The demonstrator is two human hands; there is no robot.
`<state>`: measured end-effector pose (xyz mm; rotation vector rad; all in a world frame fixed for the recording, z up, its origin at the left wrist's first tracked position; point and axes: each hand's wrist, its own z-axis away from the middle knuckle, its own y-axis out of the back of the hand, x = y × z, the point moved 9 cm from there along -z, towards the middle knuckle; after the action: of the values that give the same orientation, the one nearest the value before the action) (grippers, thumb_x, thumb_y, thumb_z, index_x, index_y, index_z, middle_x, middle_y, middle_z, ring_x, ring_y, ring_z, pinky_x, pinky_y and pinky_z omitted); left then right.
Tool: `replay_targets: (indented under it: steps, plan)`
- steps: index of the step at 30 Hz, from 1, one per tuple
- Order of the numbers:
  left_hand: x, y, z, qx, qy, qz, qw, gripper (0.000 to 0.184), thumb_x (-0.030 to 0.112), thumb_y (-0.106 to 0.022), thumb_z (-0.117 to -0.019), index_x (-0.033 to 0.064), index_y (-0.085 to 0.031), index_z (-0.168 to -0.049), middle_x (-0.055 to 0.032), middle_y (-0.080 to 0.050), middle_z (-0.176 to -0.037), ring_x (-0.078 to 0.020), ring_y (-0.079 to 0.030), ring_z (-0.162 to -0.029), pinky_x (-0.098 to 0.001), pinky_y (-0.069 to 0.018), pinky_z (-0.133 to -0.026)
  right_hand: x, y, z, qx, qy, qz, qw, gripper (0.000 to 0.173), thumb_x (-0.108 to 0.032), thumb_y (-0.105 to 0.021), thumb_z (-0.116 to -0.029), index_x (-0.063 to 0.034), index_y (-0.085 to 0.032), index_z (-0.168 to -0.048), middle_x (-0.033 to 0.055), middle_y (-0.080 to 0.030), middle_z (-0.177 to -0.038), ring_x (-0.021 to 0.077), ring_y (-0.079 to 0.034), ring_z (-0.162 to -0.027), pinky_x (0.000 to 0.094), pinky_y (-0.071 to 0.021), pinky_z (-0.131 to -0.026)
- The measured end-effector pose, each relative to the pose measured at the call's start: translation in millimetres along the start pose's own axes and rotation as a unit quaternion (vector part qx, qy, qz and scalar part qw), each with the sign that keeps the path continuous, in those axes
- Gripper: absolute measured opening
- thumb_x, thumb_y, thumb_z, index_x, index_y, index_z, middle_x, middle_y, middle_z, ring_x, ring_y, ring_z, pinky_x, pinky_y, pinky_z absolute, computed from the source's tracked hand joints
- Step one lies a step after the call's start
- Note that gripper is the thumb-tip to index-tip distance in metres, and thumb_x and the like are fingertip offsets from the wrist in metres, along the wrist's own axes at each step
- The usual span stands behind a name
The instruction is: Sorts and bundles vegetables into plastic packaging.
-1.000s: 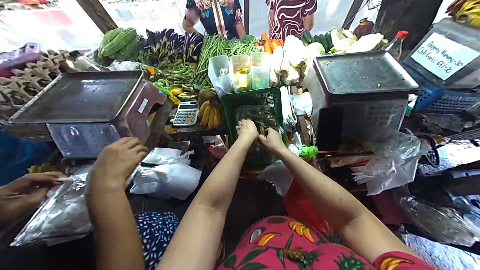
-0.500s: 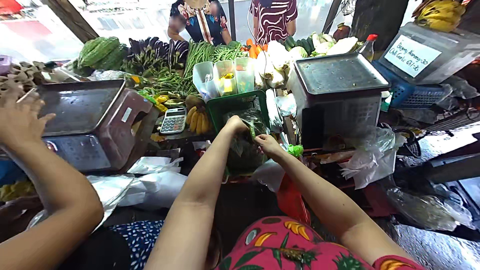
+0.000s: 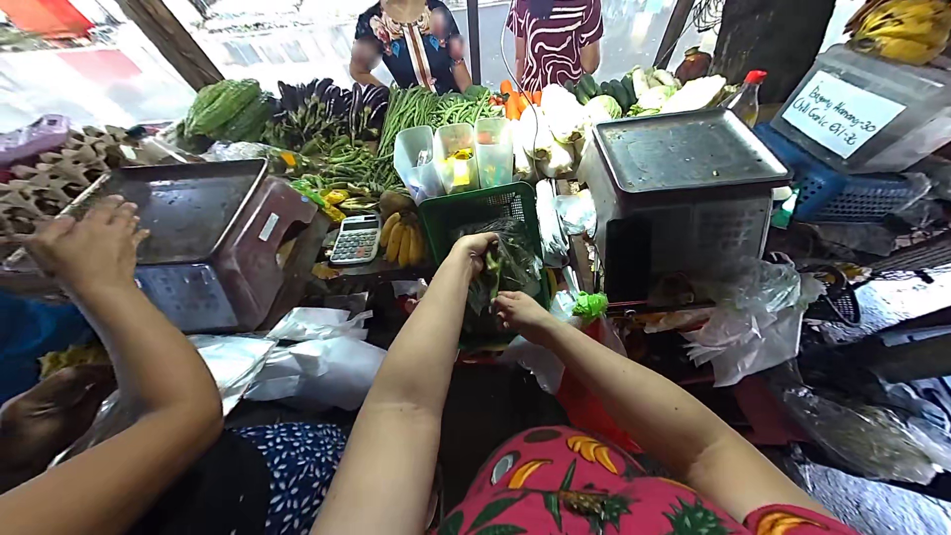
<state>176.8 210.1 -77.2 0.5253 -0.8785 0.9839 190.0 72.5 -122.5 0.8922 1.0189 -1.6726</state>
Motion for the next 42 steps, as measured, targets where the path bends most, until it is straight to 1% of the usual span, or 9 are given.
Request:
replay_targets:
  steps: [7, 13, 17, 21, 27, 30, 33, 37, 42]
  plan:
    - [-16, 3, 13, -0.084, 0.005, -0.051, 0.995, 0.017, 0.015, -0.059, -0.0993, 0.004, -0.06, -0.112, -0.0048, -0.066, -0.083, -0.0113, -0.063, -0.065, -0.0266, -0.0554, -0.062, 10, 13, 17, 0.062, 0.041, -0.005, 0.997, 0.029, -0.013, -0.043, -0.1099, 0.0027, -0.059, -0.128, 0.0018, -0.056, -0.084, 0.0066, -0.049, -0.06, 0.0226, -0.0459, -0.058]
    - [-43, 18, 58, -0.107, -0.051, -0.018, 0.993, 0.041, -0.002, -0.053, -0.0994, 0.0027, -0.048, -0.139, -0.0153, -0.065, -0.116, -0.0228, -0.07, -0.091, -0.0392, -0.061, -0.077, 4, 26, 30, 0.076, 0.076, 0.122, 0.987, 0.028, -0.016, -0.054, -0.1058, 0.0013, -0.062, -0.126, 0.0052, -0.063, -0.089, 0.0074, -0.055, -0.066, 0.0252, -0.0495, -0.064]
    - [-70, 20, 79, -0.11, -0.099, 0.033, 0.988, 0.05, 0.004, -0.058, -0.1007, 0.0049, -0.04, -0.147, -0.0159, -0.067, -0.114, -0.0239, -0.071, -0.094, -0.0409, -0.0614, -0.08, -12, 25, 46, 0.088, 0.135, 0.175, 0.971, 0.032, -0.018, -0.06, -0.1024, -0.0025, -0.062, -0.13, 0.0049, -0.072, -0.101, 0.0058, -0.064, -0.078, 0.0247, -0.0537, -0.074]
    - [-77, 14, 98, -0.098, -0.177, 0.114, 0.973, 0.057, 0.031, -0.051, -0.1081, 0.0067, -0.031, -0.155, -0.0145, -0.068, -0.113, -0.02, -0.071, -0.096, -0.0385, -0.0602, -0.087, -26, 15, 69, 0.151, 0.221, 0.3, 0.915, 0.041, -0.027, -0.067, -0.0967, -0.0021, -0.065, -0.13, 0.0048, -0.071, -0.091, 0.009, -0.065, -0.076, 0.0274, -0.0559, -0.077]
    - [-80, 14, 117, -0.013, -0.197, 0.194, 0.961, 0.038, 0.007, -0.067, -0.0981, -0.0028, -0.051, -0.131, -0.0125, -0.07, -0.099, -0.0176, -0.071, -0.082, -0.0329, -0.0616, -0.076, -37, -11, 107, 0.213, 0.387, 0.429, 0.788, 0.044, -0.023, -0.067, -0.0957, 0.0019, -0.067, -0.131, 0.015, -0.073, -0.101, 0.0217, -0.07, -0.085, 0.0325, -0.0593, -0.078]
    - [-74, 16, 125, -0.009, -0.204, 0.255, 0.945, 0.026, 0.003, -0.057, -0.1026, -0.0038, -0.05, -0.126, -0.014, -0.069, -0.094, -0.0203, -0.071, -0.079, -0.0349, -0.0619, -0.075, -30, -2, 107, 0.178, 0.306, 0.311, 0.882, 0.066, -0.038, -0.076, -0.0905, 0.0022, -0.057, -0.139, 0.0152, -0.065, -0.12, 0.016, -0.065, -0.1, 0.0274, -0.0569, -0.081]
    - [-65, 9, 139, -0.044, -0.23, 0.288, 0.928, 0.026, 0.002, -0.056, -0.1029, -0.0009, -0.05, -0.128, -0.0131, -0.068, -0.097, -0.021, -0.07, -0.083, -0.0354, -0.0618, -0.079, 0, -5, 95, 0.081, 0.148, 0.068, 0.983, 0.058, -0.019, -0.076, -0.0931, 0.0048, -0.049, -0.138, 0.0118, -0.072, -0.109, 0.0161, -0.074, -0.093, 0.0326, -0.0636, -0.084]
    - [-58, 5, 144, -0.082, -0.257, 0.297, 0.916, 0.031, 0.001, -0.058, -0.1009, -0.0004, -0.055, -0.131, -0.0135, -0.069, -0.103, -0.0211, -0.069, -0.089, -0.0362, -0.0598, -0.085, 9, -6, 95, 0.03, 0.113, -0.09, 0.989, 0.026, -0.006, -0.061, -0.1023, 0.0074, -0.059, -0.125, 0.0136, -0.073, -0.102, 0.0191, -0.074, -0.09, 0.0345, -0.0629, -0.087]
    - [-61, 12, 141, -0.076, -0.2, 0.368, 0.905, 0.027, 0.002, -0.05, -0.1036, 0.0016, -0.055, -0.131, -0.0144, -0.067, -0.106, -0.0245, -0.07, -0.091, -0.0407, -0.0599, -0.087, 7, 16, 106, 0.068, 0.125, -0.134, 0.981, 0.031, -0.002, -0.059, -0.1013, 0.0052, -0.059, -0.131, 0.0124, -0.071, -0.111, 0.0163, -0.071, -0.093, 0.0325, -0.0604, -0.088]
